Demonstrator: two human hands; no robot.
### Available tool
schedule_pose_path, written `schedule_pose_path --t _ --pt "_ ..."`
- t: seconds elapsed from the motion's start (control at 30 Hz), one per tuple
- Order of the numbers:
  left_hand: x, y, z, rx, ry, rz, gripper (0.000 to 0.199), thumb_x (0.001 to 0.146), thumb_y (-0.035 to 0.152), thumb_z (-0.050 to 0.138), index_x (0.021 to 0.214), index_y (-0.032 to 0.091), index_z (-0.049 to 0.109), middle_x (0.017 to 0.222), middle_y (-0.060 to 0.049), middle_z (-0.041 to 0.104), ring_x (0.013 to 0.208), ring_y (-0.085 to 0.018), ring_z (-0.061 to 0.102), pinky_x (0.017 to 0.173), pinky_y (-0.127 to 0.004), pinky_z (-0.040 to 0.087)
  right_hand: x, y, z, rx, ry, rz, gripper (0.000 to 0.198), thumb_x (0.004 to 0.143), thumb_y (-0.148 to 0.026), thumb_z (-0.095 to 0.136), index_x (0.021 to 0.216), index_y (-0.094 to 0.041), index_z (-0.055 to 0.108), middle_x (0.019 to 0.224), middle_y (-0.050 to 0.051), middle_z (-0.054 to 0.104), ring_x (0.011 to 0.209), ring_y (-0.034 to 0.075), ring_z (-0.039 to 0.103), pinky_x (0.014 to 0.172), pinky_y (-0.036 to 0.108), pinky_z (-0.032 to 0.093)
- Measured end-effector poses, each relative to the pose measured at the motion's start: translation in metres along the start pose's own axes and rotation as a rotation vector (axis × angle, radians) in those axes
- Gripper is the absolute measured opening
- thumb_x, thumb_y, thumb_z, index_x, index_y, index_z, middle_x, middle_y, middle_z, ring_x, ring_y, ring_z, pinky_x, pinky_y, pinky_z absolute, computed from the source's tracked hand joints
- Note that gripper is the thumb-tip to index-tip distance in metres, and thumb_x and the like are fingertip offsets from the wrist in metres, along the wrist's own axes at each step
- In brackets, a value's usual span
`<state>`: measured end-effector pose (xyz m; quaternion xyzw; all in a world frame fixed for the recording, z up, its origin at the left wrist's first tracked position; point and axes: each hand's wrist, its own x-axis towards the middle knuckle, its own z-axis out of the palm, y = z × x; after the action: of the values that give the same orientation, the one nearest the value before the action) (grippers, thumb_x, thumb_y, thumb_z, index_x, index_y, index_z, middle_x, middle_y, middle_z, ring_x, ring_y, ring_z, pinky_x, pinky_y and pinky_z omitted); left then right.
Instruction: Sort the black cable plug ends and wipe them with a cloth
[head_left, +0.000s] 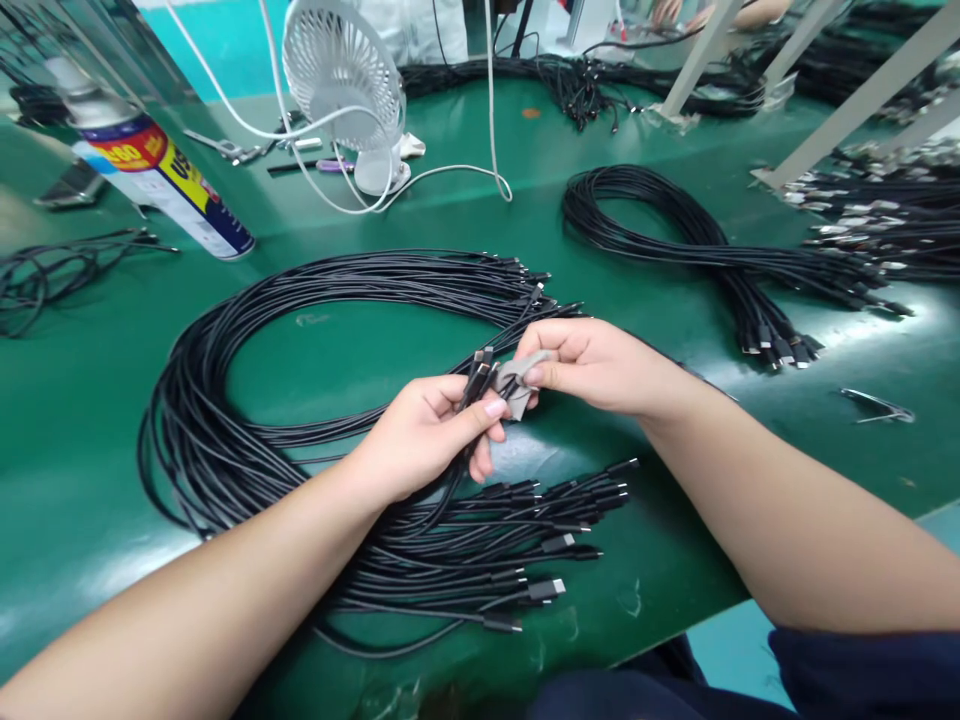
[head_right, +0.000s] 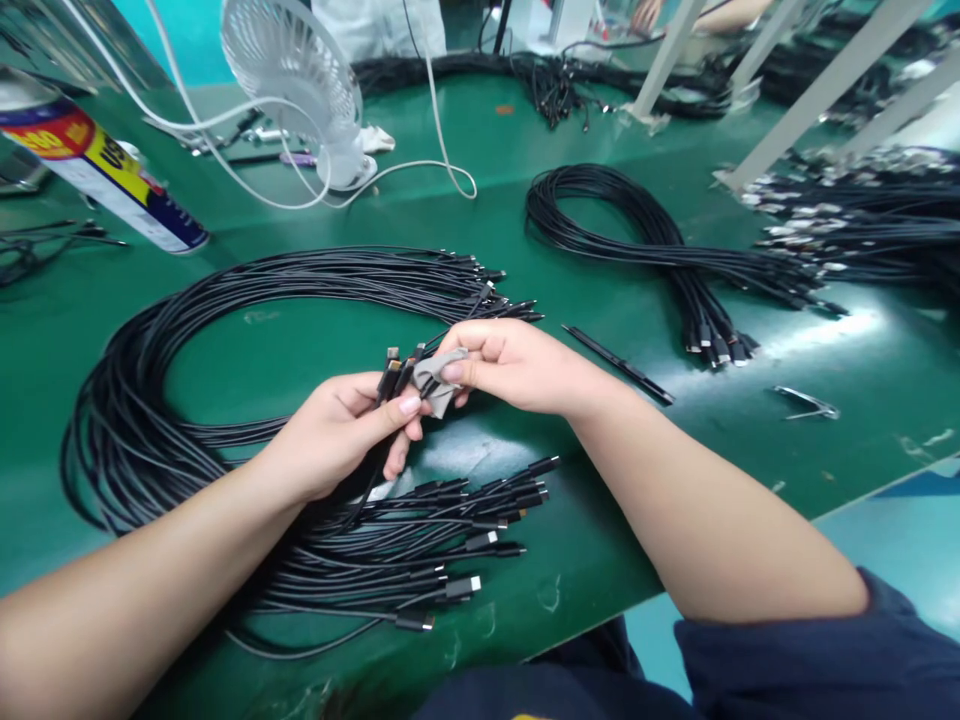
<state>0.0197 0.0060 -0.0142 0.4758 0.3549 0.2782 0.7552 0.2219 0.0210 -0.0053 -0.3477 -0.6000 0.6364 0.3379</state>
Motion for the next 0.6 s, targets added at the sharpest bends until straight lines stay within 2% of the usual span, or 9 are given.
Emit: schedule_pose_path --t 0.1,0.23,0.4,0.53,0.6 --pt "0.000 -0.001 0.001 -0.011 -0.005 -0.051 0.029 0.073 0.037 0.076 0.075 0.010 0.065 0.062 0.000 0.065 0.045 -0.009 0.061 0.044 -0.020 0.052 0.000 0.004 0.001 -0.016 0.018 0.029 0.016 0.081 -0.024 0.069 0.076 -0.016 0.056 0.067 0.000 0.070 0.062 0.010 0.064 0.060 0.022 0.051" --pt "0.000 -0.002 0.000 0.019 0.022 -0.077 0.028 0.076 0.036 0.073 0.076 0.010 0.066 0.065 -0.003 0.067 0.045 -0.009 0.060 0.046 -0.021 0.053 0.000 0.003 0.007 -0.213 0.091 0.009 0.013 0.083 -0.023 0.063 0.076 -0.017 0.055 0.067 0.000 0.068 0.061 0.011 0.062 0.056 0.022 0.048" --pt "0.000 0.000 0.001 -0.004 0.068 -0.060 0.025 0.073 0.032 0.076 0.073 0.011 0.063 0.062 0.000 0.065 0.043 -0.009 0.059 0.042 -0.020 0.050 -0.002 -0.001 0.018 -0.613 0.222 -0.174 0.012 0.087 -0.018 0.051 0.075 -0.019 0.055 0.063 -0.002 0.064 0.056 0.010 0.056 0.056 0.021 0.041" --pt "-0.001 0.001 0.000 -0.029 0.034 -0.041 0.026 0.077 0.032 0.073 0.067 0.011 0.061 0.052 0.002 0.062 0.040 -0.009 0.057 0.042 -0.019 0.048 -0.004 0.004 0.022 -0.893 0.320 -0.357 0.010 0.090 -0.018 0.047 0.082 -0.018 0.054 0.066 -0.001 0.064 0.057 0.011 0.055 0.055 0.022 0.038" --pt "-0.001 0.001 -0.001 -0.021 0.019 -0.039 0.027 0.078 0.033 0.072 0.067 0.011 0.060 0.051 0.001 0.061 0.039 -0.009 0.057 0.041 -0.019 0.047 -0.005 0.007 0.023 -1.005 0.340 -0.397 0.009 0.090 -0.017 0.045 0.086 -0.018 0.054 0.071 0.001 0.066 0.060 0.012 0.057 0.057 0.023 0.038"
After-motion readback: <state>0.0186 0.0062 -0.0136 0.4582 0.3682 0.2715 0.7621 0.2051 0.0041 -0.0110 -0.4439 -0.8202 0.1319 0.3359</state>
